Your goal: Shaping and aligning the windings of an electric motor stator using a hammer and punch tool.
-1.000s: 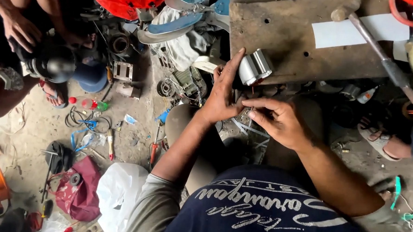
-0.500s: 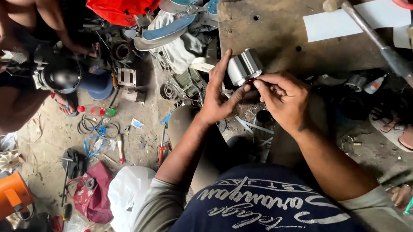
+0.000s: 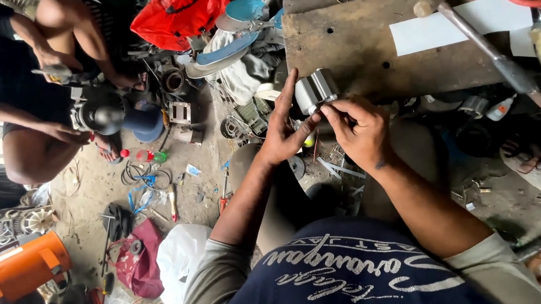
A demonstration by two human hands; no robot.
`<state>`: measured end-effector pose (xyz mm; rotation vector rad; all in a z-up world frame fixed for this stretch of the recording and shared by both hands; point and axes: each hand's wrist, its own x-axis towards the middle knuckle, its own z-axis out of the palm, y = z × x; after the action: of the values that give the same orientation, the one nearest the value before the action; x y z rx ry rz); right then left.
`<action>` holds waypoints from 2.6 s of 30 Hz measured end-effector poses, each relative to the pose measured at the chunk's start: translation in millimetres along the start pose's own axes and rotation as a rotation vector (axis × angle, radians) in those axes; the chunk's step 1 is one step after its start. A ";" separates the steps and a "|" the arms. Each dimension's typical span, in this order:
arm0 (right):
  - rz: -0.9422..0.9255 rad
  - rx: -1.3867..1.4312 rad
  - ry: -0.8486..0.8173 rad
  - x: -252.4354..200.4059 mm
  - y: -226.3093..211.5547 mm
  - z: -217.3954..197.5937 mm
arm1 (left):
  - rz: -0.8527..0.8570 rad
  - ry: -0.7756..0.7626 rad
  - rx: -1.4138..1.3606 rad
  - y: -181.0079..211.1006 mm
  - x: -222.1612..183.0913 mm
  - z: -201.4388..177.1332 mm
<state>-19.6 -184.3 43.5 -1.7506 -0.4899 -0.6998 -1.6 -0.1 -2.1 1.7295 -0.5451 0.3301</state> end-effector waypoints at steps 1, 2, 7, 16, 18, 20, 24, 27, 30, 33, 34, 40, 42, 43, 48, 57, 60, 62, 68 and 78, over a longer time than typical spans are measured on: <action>-0.014 -0.008 -0.012 -0.2 0.0 -1.3 | -0.001 0.005 -0.002 1.0 0.2 0.2; -0.015 -0.008 -0.010 0.6 -1.9 -1.6 | 0.000 0.004 -0.002 2.1 1.2 -1.6; 0.103 0.003 -0.015 -4.1 -3.6 2.8 | 0.021 0.004 0.028 3.9 0.9 -1.4; 0.284 0.178 -0.069 -47.4 31.9 -23.6 | 0.036 0.094 0.073 3.1 -1.4 11.2; 0.261 0.149 -0.042 -46.7 31.2 -26.8 | 0.029 0.114 0.076 2.9 -1.5 13.5; 0.249 0.109 0.000 -40.7 21.3 -26.6 | 0.019 0.114 0.070 7.1 0.5 11.3; 0.139 0.024 -0.002 -14.7 2.3 -11.3 | 0.011 -0.063 -0.124 25.3 21.9 -16.6; 0.134 0.021 -0.039 -6.0 -0.9 0.3 | -0.110 -0.183 -0.228 38.1 49.4 -43.6; 0.100 -0.036 -0.072 -3.2 6.0 8.3 | -0.323 -0.333 -0.147 57.2 83.9 -58.7; 0.062 -0.097 -0.072 2.8 5.8 7.9 | -0.537 -0.532 -0.210 67.1 103.0 -64.6; 0.063 -0.116 -0.083 6.5 4.2 5.0 | -0.624 -0.593 -0.341 67.9 108.7 -64.4; 0.237 0.174 -0.249 -9.7 1.8 -43.9 | -0.583 -0.448 -0.516 35.3 94.3 -57.0; 0.262 0.052 -0.252 -32.9 1.3 -79.2 | -0.578 -0.451 -0.509 30.5 94.8 -56.3; 0.282 -0.071 -0.251 -43.5 2.0 -97.1 | -0.570 -0.457 -0.500 28.6 92.1 -57.2; 0.318 -0.030 -0.127 -64.8 5.1 -83.3 | -0.583 -0.416 -0.524 38.5 90.5 -51.1; 0.144 -0.050 -0.032 -5.5 8.1 -13.7 | -0.589 -0.165 -0.550 6.3 76.2 -55.6; 0.133 -0.086 -0.004 -3.2 18.4 -4.8 | -0.441 -0.144 -0.260 -4.8 79.6 -58.0; 0.134 -0.104 0.003 -2.5 22.2 -3.9 | -0.337 -0.132 -0.033 8.7 81.2 -53.1; 0.204 -0.140 0.001 -3.2 29.1 -5.5 | 0.110 0.217 0.353 33.6 49.5 -19.1; 0.268 -0.159 -0.009 -8.0 34.7 -10.7 | 0.056 0.064 0.212 42.4 33.1 -6.0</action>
<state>-5.3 -204.1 15.4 -1.9240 -0.2035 -0.5523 4.7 -6.9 51.3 1.9030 -0.5280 0.4964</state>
